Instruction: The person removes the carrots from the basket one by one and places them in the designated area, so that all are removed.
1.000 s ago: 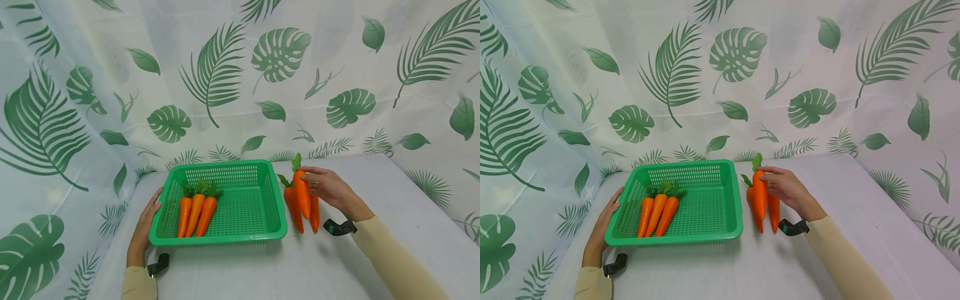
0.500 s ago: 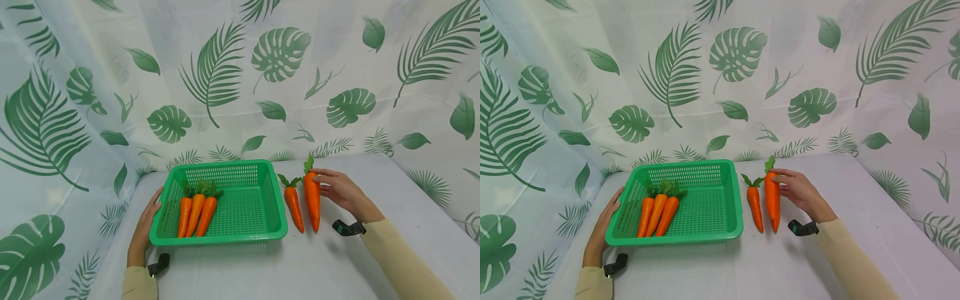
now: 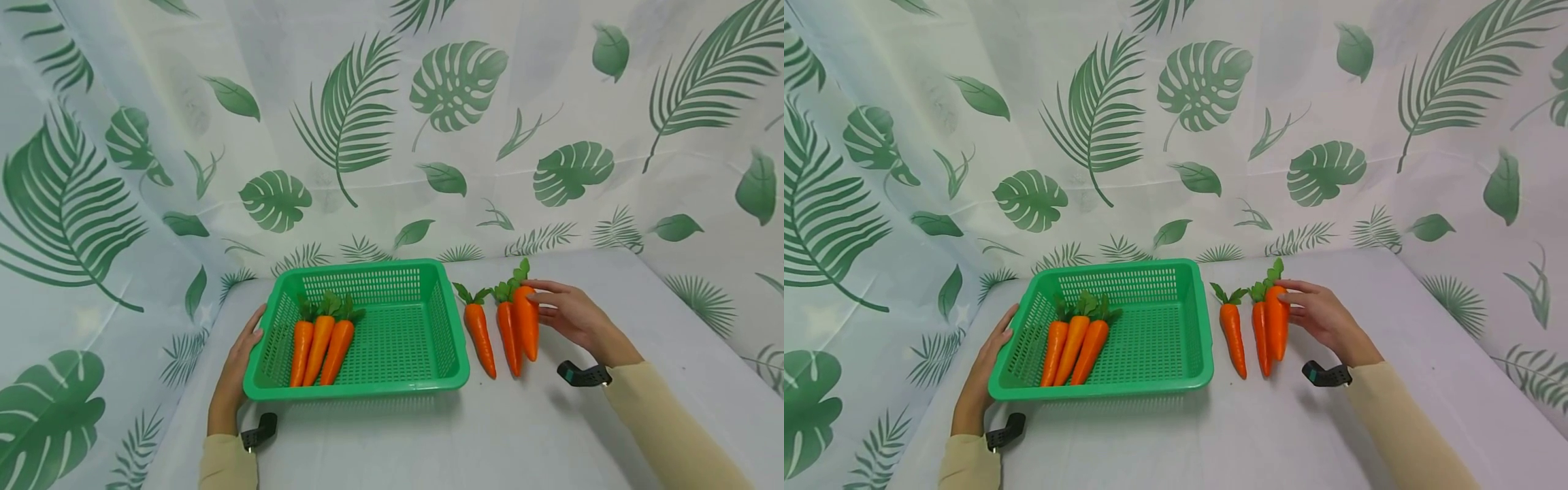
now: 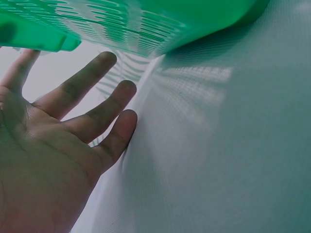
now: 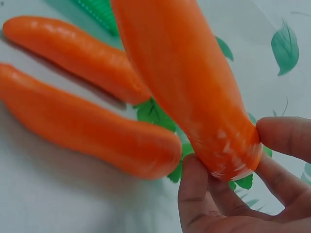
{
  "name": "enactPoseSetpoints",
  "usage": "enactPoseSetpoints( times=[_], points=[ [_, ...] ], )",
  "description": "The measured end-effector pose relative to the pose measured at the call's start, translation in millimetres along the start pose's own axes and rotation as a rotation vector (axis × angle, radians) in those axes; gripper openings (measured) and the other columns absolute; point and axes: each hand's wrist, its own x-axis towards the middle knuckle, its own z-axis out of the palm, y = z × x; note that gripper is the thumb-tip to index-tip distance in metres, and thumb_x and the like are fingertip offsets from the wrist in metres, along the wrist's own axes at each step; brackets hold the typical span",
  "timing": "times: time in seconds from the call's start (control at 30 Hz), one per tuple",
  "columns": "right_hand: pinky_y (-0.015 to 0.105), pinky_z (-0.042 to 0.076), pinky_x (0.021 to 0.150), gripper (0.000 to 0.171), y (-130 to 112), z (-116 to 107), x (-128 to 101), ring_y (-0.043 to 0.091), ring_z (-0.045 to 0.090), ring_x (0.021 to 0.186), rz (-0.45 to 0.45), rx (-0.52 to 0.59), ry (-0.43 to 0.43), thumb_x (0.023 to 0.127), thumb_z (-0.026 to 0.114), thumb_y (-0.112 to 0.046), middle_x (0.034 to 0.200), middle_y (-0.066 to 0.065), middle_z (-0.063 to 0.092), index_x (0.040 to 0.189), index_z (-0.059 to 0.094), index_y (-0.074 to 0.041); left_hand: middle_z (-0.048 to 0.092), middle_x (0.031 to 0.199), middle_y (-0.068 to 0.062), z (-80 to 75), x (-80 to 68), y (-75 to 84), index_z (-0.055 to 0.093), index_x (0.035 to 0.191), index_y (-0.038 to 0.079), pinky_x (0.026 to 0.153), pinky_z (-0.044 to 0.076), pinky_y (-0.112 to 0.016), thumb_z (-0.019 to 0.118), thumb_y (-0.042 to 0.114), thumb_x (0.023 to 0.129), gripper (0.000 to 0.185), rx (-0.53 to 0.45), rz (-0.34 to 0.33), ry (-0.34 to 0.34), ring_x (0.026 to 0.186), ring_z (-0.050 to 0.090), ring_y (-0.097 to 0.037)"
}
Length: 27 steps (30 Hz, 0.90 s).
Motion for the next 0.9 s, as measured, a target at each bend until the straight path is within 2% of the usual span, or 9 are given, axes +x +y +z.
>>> enactPoseSetpoints(
  times=[0.07,0.2,0.47,0.63,0.8,0.9],
  points=[
    [0.026,0.054,0.094,0.068,2.7,-2.9,1.1,0.028,0.05,0.132,0.004,-0.017,-0.001,0.115,0.053,-0.028,0.17,0.025,0.026,0.169,0.023,0.0,0.022,0.174,-0.003,0.2,0.1,-0.5,0.021,0.174,0.032,0.094,0.048,-0.023,0.032,0.046,0.118,0.058,-0.007,-0.002,-0.002,0.136,0.039,-0.027],
    [0.025,0.054,0.092,0.067,8.5,-8.3,3.3,0.036,0.043,0.141,0.018,-0.042,-0.001,0.115,0.05,-0.027,0.172,0.028,0.02,0.17,0.021,0.001,0.021,0.175,-0.004,-0.4,-0.3,-1.2,0.021,0.174,0.032,0.095,0.047,-0.022,0.032,0.046,0.118,0.058,-0.006,-0.001,-0.004,0.137,0.038,-0.027],
    [0.024,0.053,0.09,0.067,17.3,-10.0,5.7,0.03,0.046,0.134,0.054,-0.012,0.009,0.114,0.053,-0.023,0.172,0.028,0.018,0.169,0.023,0.002,0.021,0.174,-0.003,-0.6,0.4,-0.8,0.021,0.173,0.033,0.095,0.047,-0.022,0.032,0.046,0.118,0.058,0.002,0.008,-0.006,0.138,0.038,-0.027],
    [0.025,0.054,0.091,0.067,22.4,-8.1,8.0,0.024,0.051,0.125,0.038,-0.039,0.002,0.114,0.055,-0.024,0.169,0.028,0.026,0.168,0.026,0.003,0.019,0.176,-0.002,-0.5,-0.1,-0.6,0.021,0.174,0.033,0.097,0.044,-0.02,0.032,0.045,0.118,0.058,-0.006,-0.005,-0.004,0.143,0.033,-0.026],
    [0.028,0.054,0.095,0.067,27.4,-6.3,11.4,0.015,0.059,0.115,0.002,-0.068,-0.033,0.113,0.056,-0.023,0.16,0.023,0.042,0.166,0.028,0.005,0.02,0.176,0.0,-0.1,0.1,-0.4,0.021,0.174,0.033,0.097,0.044,-0.019,0.032,0.045,0.118,0.058,-0.01,-0.002,-0.002,0.143,0.033,-0.026],
    [0.028,0.055,0.095,0.066,28.3,-3.8,13.3,0.013,0.062,0.112,-0.008,-0.065,-0.04,0.112,0.057,-0.021,0.156,0.021,0.047,0.165,0.03,0.006,0.02,0.175,-0.001,-0.2,0.4,-0.4,0.021,0.174,0.032,0.097,0.045,-0.02,0.032,0.045,0.118,0.058,-0.01,0.007,-0.005,0.142,0.034,-0.027]
  ],
)
